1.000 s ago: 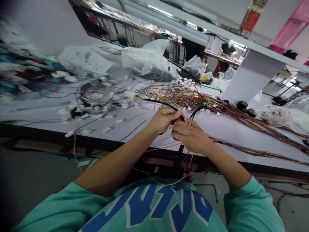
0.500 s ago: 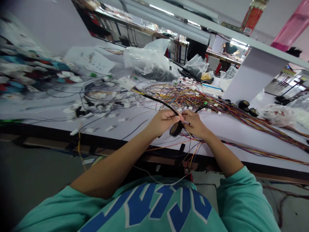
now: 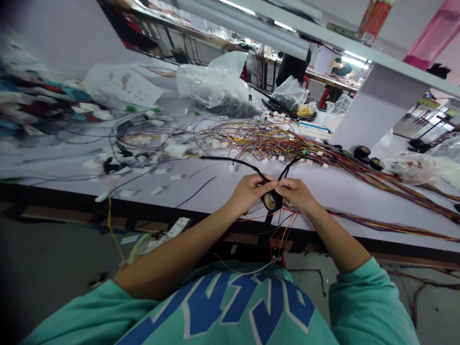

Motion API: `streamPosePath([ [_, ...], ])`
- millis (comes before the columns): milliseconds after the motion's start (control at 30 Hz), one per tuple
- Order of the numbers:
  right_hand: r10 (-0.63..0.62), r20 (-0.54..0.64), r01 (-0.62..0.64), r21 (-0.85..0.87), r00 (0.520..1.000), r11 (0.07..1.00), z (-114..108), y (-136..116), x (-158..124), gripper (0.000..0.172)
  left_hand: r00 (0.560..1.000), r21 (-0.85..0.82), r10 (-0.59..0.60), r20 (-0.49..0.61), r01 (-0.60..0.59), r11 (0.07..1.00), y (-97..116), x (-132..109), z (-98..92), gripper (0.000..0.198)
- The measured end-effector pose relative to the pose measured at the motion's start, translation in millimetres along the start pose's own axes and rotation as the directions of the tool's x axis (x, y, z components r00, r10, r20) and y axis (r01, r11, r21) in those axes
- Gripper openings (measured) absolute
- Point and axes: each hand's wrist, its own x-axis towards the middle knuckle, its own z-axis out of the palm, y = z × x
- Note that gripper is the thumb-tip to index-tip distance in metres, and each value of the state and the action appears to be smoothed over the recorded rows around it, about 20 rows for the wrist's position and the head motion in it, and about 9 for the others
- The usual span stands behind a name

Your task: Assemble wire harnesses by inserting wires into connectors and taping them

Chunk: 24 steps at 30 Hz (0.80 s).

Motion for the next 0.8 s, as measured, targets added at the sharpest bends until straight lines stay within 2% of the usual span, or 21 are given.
streamPosePath([
  [67,-0.074,-0.016,0.069,-0.186,0.997,0.980,-1,0,-2,0.032,1.000,0.086,-0.002,0.017,0.001,0.996,0,0,-0.9,0.021],
  [133,-0.241,-0.023,0.205,-0.445,0.970,0.872,-4,-4,-9,0.027,0.999,0.130,-0.039,0.023,0.036,0.991,2,3,-1.8,0.020],
  [167,-0.348,0.009,0.289,-0.577,0.938,0.764,-5,-7,-14,0.026,0.997,0.142,-0.075,0.028,0.071,0.987,3,4,-2.0,0.019],
  [233,-0.514,0.189,0.456,-0.761,0.837,0.462,-4,-13,-26,0.033,0.984,0.127,-0.172,0.044,0.166,0.978,4,7,-1.9,0.019],
  [300,-0.560,0.434,0.597,-0.789,0.706,0.142,-1,-18,-38,0.034,0.966,0.062,-0.248,0.072,0.244,0.968,5,9,-1.4,0.018],
  [333,-0.557,0.522,0.636,-0.771,0.647,0.016,1,-19,-44,0.031,0.960,0.019,-0.264,0.091,0.264,0.964,6,9,-1.2,0.017],
  [367,-0.553,0.576,0.652,-0.755,0.602,-0.076,3,-20,-48,0.028,0.957,-0.021,-0.268,0.108,0.272,0.962,6,9,-1.1,0.016],
  [400,-0.554,0.596,0.647,-0.751,0.581,-0.130,4,-21,-51,0.026,0.956,-0.053,-0.266,0.122,0.274,0.960,6,10,-1.3,0.015],
  [433,-0.562,0.582,0.625,-0.768,0.588,-0.140,4,-21,-53,0.024,0.954,-0.072,-0.265,0.139,0.277,0.958,6,10,-1.5,0.014],
  [467,-0.568,0.537,0.591,-0.800,0.624,-0.107,2,-20,-53,0.023,0.951,-0.076,-0.267,0.155,0.281,0.957,6,10,-1.7,0.013],
  [533,-0.553,0.383,0.494,-0.867,0.740,0.061,-4,-18,-49,0.022,0.946,-0.036,-0.267,0.181,0.278,0.960,6,9,-1.7,0.013],
  [600,-0.475,0.215,0.370,-0.892,0.853,0.261,-12,-15,-39,0.027,0.953,0.035,-0.249,0.172,0.247,0.968,6,8,-0.2,0.014],
  [633,-0.421,0.162,0.319,-0.888,0.892,0.332,-15,-13,-33,0.028,0.961,0.062,-0.234,0.151,0.227,0.972,5,7,1.2,0.014],
  [700,-0.337,0.136,0.278,-0.865,0.932,0.417,-19,-8,-23,0.028,0.975,0.077,-0.197,0.102,0.189,0.979,2,4,4.7,0.014],
  [800,-0.332,0.152,0.312,-0.804,0.931,0.506,-21,-5,-14,0.029,0.983,0.054,-0.158,0.096,0.154,0.987,-2,0,10.1,0.009],
])
